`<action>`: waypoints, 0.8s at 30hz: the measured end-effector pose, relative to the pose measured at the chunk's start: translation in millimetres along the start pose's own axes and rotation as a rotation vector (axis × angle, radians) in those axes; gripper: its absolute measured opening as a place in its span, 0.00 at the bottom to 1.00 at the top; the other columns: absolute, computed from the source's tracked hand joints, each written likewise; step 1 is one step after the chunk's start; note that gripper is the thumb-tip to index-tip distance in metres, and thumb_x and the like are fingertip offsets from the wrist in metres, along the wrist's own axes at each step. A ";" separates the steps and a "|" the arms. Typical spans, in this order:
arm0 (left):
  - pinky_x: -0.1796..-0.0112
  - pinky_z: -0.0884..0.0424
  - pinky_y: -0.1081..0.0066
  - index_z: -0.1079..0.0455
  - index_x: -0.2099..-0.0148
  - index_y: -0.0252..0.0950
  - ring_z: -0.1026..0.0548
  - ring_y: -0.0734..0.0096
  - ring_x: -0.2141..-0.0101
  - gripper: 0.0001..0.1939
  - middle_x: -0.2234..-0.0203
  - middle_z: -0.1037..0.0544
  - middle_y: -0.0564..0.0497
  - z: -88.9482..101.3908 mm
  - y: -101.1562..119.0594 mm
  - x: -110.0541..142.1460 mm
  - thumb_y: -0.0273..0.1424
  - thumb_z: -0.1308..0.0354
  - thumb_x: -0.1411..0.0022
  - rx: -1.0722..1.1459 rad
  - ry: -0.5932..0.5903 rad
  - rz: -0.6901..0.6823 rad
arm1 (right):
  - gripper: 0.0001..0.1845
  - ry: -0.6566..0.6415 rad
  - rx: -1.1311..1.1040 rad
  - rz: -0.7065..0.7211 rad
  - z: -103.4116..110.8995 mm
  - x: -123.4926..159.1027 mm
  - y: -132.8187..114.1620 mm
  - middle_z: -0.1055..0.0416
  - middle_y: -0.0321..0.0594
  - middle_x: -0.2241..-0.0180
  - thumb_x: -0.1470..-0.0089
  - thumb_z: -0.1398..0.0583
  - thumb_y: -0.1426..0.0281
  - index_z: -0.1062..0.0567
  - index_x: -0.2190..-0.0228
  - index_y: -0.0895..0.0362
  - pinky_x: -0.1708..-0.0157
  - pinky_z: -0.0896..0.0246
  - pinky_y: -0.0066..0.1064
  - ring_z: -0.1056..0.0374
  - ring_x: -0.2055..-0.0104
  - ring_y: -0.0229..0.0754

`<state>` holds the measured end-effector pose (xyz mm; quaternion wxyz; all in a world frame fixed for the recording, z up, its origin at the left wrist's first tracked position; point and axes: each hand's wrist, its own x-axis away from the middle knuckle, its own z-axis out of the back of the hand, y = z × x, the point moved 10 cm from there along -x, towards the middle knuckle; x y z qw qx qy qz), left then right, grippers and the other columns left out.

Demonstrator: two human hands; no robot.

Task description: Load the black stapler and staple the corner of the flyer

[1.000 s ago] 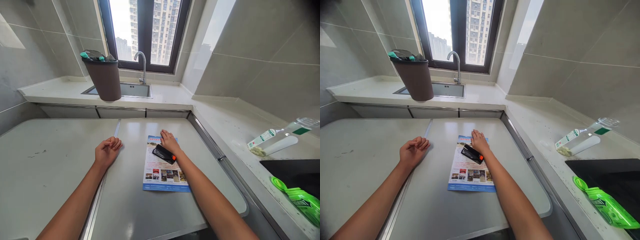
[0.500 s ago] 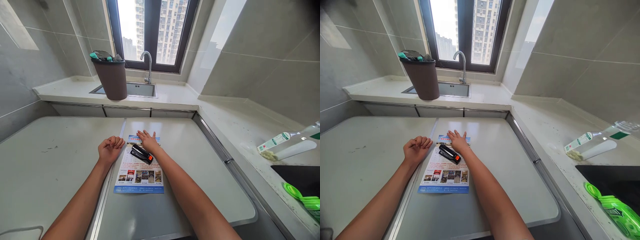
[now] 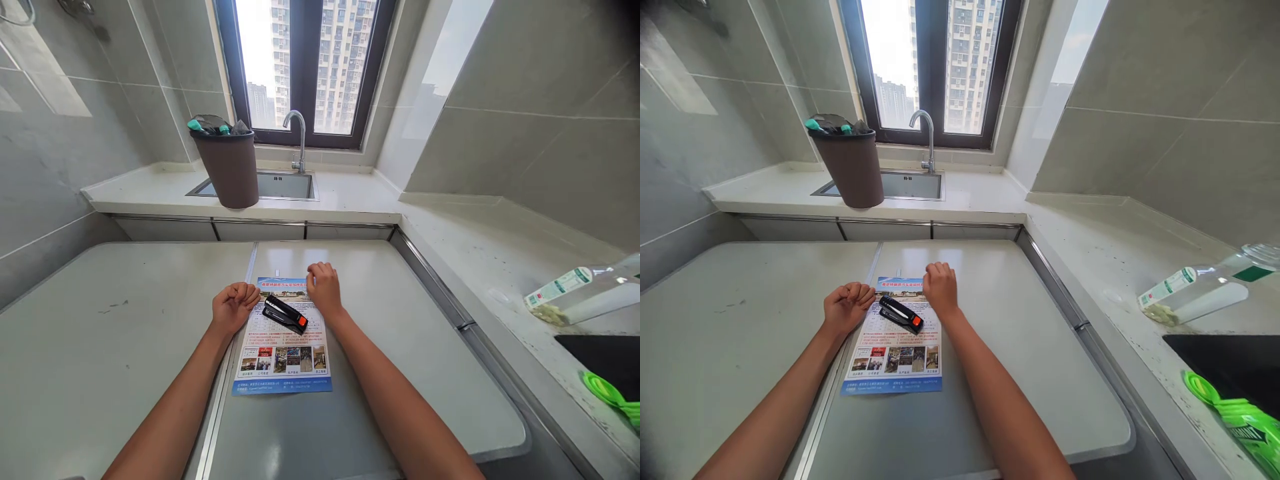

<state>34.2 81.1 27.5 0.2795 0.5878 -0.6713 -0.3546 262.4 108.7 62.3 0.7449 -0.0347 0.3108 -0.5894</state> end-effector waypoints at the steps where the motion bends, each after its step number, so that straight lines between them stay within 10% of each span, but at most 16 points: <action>1: 0.77 0.50 0.68 0.56 0.82 0.39 0.51 0.73 0.80 0.23 0.84 0.56 0.55 0.3 -1.7 0.3 0.32 0.41 0.52 0.010 -0.001 0.010 | 0.16 -0.010 0.020 -0.029 10.7 6.6 14.0 0.22 0.45 0.59 0.34 0.50 0.74 0.22 0.59 0.55 0.52 0.41 0.34 0.31 0.54 0.48; 8: 0.79 0.51 0.68 0.64 0.82 0.37 0.54 0.76 0.82 0.28 0.85 0.61 0.56 2.6 -15.9 3.6 0.33 0.41 0.56 0.077 -0.060 0.126 | 0.12 -0.125 0.274 -0.425 48.9 87.4 126.5 0.24 0.40 0.71 0.37 0.46 0.73 0.24 0.68 0.54 0.71 0.57 0.32 0.31 0.70 0.42; 24: 0.79 0.45 0.70 0.56 0.81 0.38 0.50 0.73 0.81 0.20 0.83 0.57 0.56 10.7 -9.3 -6.5 0.28 0.43 0.53 0.143 0.057 0.073 | 0.09 -0.186 0.357 -0.395 48.4 92.2 114.8 0.24 0.38 0.67 0.35 0.47 0.73 0.28 0.67 0.54 0.72 0.60 0.32 0.29 0.66 0.40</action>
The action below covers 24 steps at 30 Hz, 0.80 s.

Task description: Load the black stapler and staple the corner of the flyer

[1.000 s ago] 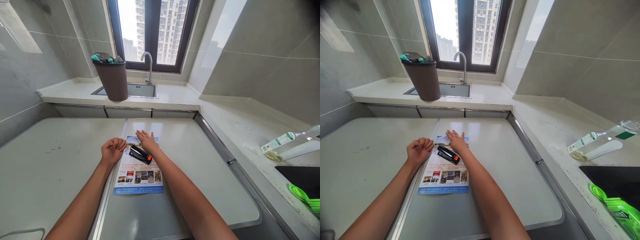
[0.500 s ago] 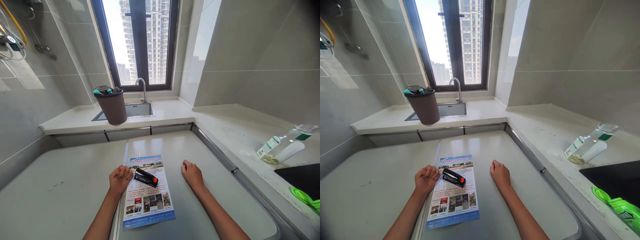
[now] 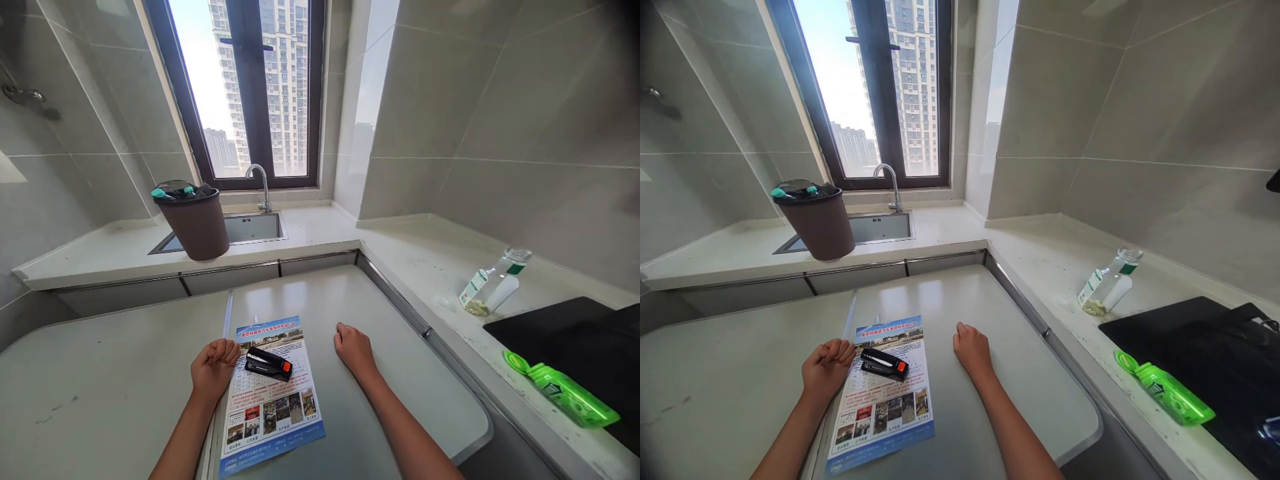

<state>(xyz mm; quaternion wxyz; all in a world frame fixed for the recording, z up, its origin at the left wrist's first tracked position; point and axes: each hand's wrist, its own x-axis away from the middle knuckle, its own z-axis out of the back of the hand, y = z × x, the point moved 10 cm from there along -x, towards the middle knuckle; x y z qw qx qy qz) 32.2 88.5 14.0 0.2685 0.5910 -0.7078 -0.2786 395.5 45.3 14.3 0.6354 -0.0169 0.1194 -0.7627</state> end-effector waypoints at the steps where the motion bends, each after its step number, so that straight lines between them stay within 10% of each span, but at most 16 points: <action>1: 0.79 0.45 0.71 0.54 0.81 0.38 0.50 0.73 0.81 0.20 0.83 0.56 0.56 1.4 0.9 -1.1 0.28 0.43 0.53 -0.008 0.006 -0.005 | 0.09 0.004 -0.007 0.004 0.1 -0.3 0.2 0.24 0.37 0.67 0.35 0.47 0.73 0.28 0.67 0.54 0.72 0.60 0.32 0.29 0.66 0.40; 11: 0.80 0.45 0.73 0.49 0.81 0.38 0.50 0.74 0.81 0.16 0.83 0.52 0.56 26.8 8.8 -11.3 0.27 0.42 0.52 -0.148 0.113 -0.087 | 0.10 -0.044 -0.047 0.063 -7.4 -1.6 -1.0 0.25 0.38 0.67 0.36 0.47 0.74 0.29 0.68 0.53 0.71 0.53 0.29 0.28 0.64 0.42; 24: 0.79 0.48 0.74 0.48 0.80 0.38 0.50 0.76 0.81 0.18 0.83 0.49 0.57 15.2 14.8 -3.4 0.32 0.41 0.50 -0.393 0.161 -0.173 | 0.12 -0.006 -0.019 0.107 -16.2 -1.6 -6.4 0.23 0.41 0.66 0.36 0.49 0.74 0.26 0.65 0.52 0.68 0.41 0.32 0.23 0.61 0.48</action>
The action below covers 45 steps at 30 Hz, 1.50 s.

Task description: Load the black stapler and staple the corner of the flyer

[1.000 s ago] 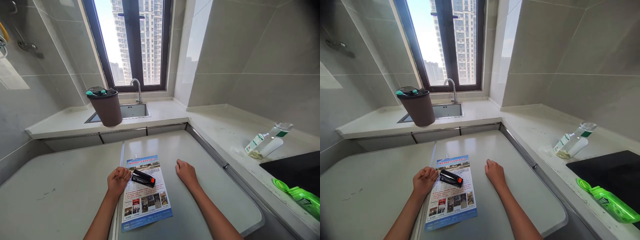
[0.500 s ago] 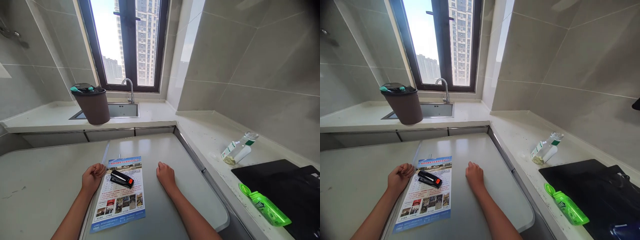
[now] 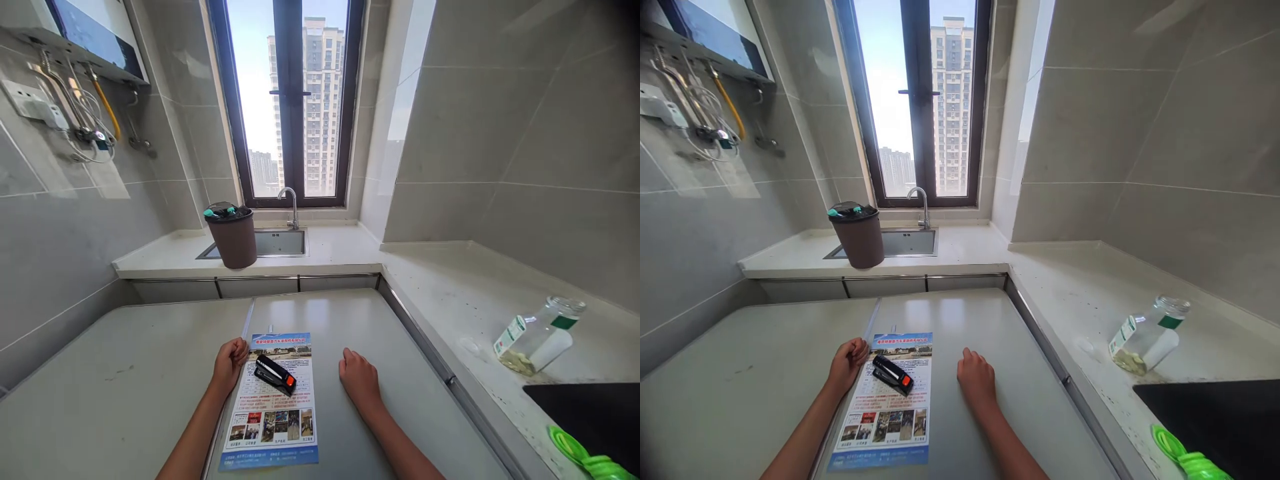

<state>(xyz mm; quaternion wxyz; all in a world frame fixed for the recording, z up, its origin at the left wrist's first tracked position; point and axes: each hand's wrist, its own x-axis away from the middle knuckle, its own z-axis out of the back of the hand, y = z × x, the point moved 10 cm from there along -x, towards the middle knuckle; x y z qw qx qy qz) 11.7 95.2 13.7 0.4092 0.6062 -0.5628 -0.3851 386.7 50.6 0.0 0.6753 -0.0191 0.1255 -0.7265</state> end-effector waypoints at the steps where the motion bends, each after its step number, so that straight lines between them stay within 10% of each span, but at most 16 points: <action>1: 0.79 0.48 0.74 0.48 0.80 0.38 0.49 0.76 0.81 0.17 0.83 0.48 0.57 1.6 1.0 0.4 0.32 0.41 0.49 -0.025 0.019 -0.014 | 0.12 0.004 0.000 -0.005 1.3 0.2 -0.4 0.23 0.41 0.66 0.36 0.48 0.74 0.26 0.65 0.53 0.68 0.41 0.32 0.23 0.61 0.47; 11: 0.73 0.44 0.70 0.31 0.70 0.38 0.41 0.69 0.76 0.06 0.79 0.38 0.55 33.6 11.1 70.1 0.34 0.43 0.43 -0.451 0.327 -0.176 | 0.12 0.011 -0.038 -0.030 13.1 5.0 -2.7 0.22 0.44 0.64 0.35 0.48 0.73 0.25 0.64 0.56 0.67 0.44 0.30 0.24 0.61 0.45; 16: 0.50 0.32 0.56 0.24 0.48 0.35 0.29 0.51 0.51 0.18 0.52 0.25 0.40 33.6 13.2 113.1 0.28 0.50 0.35 -1.329 0.345 -0.404 | 0.12 0.020 -0.033 -0.021 10.8 3.0 -1.5 0.21 0.43 0.64 0.35 0.48 0.74 0.24 0.63 0.56 0.67 0.46 0.29 0.24 0.63 0.44; 21: 0.42 0.34 0.53 0.26 0.43 0.31 0.30 0.50 0.45 0.19 0.45 0.26 0.36 24.2 -0.9 118.2 0.27 0.52 0.30 -1.693 0.314 -0.498 | 0.13 0.032 -0.044 -0.004 10.3 4.1 -1.2 0.21 0.44 0.64 0.35 0.48 0.74 0.24 0.64 0.56 0.67 0.46 0.30 0.24 0.62 0.43; 35: 0.44 0.35 0.55 0.26 0.44 0.31 0.29 0.52 0.48 0.17 0.50 0.27 0.37 2.0 4.5 125.7 0.23 0.49 0.31 -1.792 0.328 -0.472 | 0.12 0.038 -0.043 0.044 6.0 5.1 -6.1 0.22 0.48 0.62 0.34 0.48 0.74 0.24 0.61 0.58 0.64 0.43 0.30 0.24 0.60 0.45; 45: 0.39 0.38 0.57 0.27 0.38 0.34 0.32 0.54 0.44 0.22 0.46 0.27 0.39 20.0 3.3 114.7 0.26 0.49 0.32 -1.605 0.258 -0.411 | 0.12 0.057 -0.066 0.068 8.3 10.2 -7.8 0.22 0.47 0.62 0.35 0.48 0.75 0.24 0.61 0.58 0.65 0.45 0.30 0.26 0.59 0.46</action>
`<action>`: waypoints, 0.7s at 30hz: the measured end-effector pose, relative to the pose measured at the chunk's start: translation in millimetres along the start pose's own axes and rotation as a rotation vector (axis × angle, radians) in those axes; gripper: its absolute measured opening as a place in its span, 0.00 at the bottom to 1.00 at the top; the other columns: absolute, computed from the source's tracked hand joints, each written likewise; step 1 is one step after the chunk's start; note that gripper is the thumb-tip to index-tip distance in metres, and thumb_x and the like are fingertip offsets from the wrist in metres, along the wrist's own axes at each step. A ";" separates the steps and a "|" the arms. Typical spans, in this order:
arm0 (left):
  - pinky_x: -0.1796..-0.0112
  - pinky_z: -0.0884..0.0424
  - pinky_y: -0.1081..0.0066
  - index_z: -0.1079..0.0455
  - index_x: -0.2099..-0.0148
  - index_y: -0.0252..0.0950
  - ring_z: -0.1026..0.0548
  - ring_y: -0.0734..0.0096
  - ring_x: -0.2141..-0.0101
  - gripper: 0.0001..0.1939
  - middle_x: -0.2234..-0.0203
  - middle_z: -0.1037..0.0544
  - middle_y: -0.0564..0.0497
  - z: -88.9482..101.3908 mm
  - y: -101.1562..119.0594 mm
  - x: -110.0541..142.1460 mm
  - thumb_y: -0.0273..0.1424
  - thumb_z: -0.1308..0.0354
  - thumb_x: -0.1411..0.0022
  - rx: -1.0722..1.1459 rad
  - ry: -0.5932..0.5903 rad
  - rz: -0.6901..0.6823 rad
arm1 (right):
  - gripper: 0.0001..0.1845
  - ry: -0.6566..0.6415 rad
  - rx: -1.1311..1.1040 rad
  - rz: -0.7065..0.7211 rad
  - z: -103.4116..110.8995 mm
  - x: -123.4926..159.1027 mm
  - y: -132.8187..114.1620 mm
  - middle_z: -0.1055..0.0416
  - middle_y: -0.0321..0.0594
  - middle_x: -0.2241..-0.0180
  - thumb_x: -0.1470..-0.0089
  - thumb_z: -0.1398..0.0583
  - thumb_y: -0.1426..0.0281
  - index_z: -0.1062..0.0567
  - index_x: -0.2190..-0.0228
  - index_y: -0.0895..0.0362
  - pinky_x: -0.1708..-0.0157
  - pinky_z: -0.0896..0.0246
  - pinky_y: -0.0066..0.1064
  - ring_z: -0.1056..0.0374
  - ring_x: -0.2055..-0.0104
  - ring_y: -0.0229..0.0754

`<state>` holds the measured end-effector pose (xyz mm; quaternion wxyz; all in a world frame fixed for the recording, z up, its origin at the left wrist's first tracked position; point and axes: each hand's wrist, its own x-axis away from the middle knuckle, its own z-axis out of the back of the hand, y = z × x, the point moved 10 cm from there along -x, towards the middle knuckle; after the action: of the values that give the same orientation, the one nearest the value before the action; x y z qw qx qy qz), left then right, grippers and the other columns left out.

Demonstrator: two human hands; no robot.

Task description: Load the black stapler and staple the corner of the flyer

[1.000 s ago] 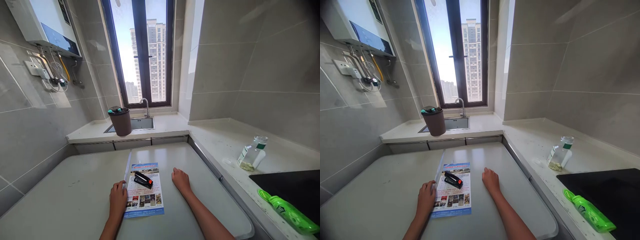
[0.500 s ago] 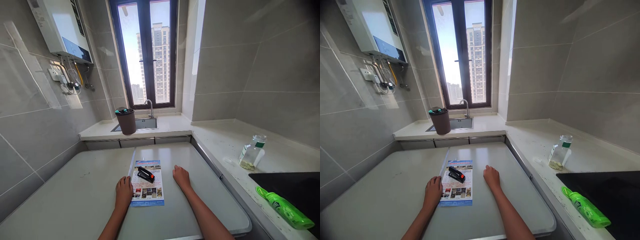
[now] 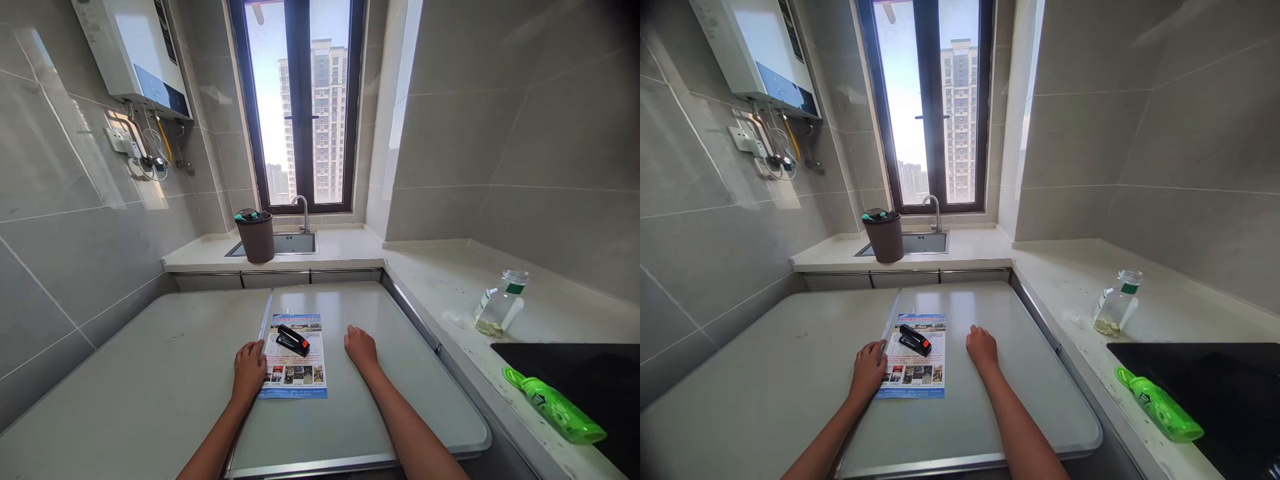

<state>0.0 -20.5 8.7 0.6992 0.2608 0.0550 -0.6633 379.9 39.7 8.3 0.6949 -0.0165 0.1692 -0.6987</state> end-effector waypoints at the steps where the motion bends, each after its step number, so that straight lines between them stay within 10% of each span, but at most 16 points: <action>1: 0.39 0.38 0.56 0.27 0.38 0.34 0.32 0.53 0.44 0.22 0.46 0.27 0.40 -0.4 -1.0 -0.2 0.26 0.49 0.32 0.002 -0.003 0.006 | 0.12 0.003 -0.010 0.008 0.7 0.3 -1.3 0.23 0.47 0.63 0.35 0.48 0.75 0.24 0.61 0.58 0.65 0.45 0.30 0.26 0.60 0.45; 12: 0.41 0.37 0.56 0.25 0.41 0.34 0.31 0.52 0.47 0.21 0.48 0.26 0.39 10.4 9.8 2.1 0.26 0.48 0.33 -0.024 0.001 0.014 | 0.17 0.085 -0.312 0.226 15.9 20.6 -72.9 0.23 0.44 0.54 0.31 0.52 0.72 0.25 0.53 0.55 0.51 0.37 0.31 0.29 0.50 0.44; 17: 0.42 0.36 0.56 0.21 0.45 0.41 0.30 0.53 0.47 0.20 0.48 0.26 0.43 12.1 5.1 3.9 0.27 0.45 0.35 0.085 -0.024 0.040 | 0.26 0.023 -0.501 0.365 -9.6 37.6 -147.7 0.29 0.47 0.40 0.35 0.42 0.64 0.34 0.38 0.56 0.42 0.38 0.33 0.33 0.38 0.47; 21: 0.44 0.35 0.57 0.21 0.46 0.40 0.28 0.54 0.48 0.18 0.50 0.24 0.44 13.1 -0.3 2.8 0.29 0.44 0.35 0.119 -0.017 0.071 | 0.26 -0.072 -0.585 0.309 -31.3 37.0 -162.5 0.27 0.49 0.44 0.40 0.40 0.71 0.32 0.40 0.56 0.43 0.38 0.38 0.31 0.42 0.51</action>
<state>-3.5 -28.8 18.6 0.7061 0.2979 0.0003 -0.6424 213.7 6.5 13.1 0.7641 -0.2144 0.3385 -0.5056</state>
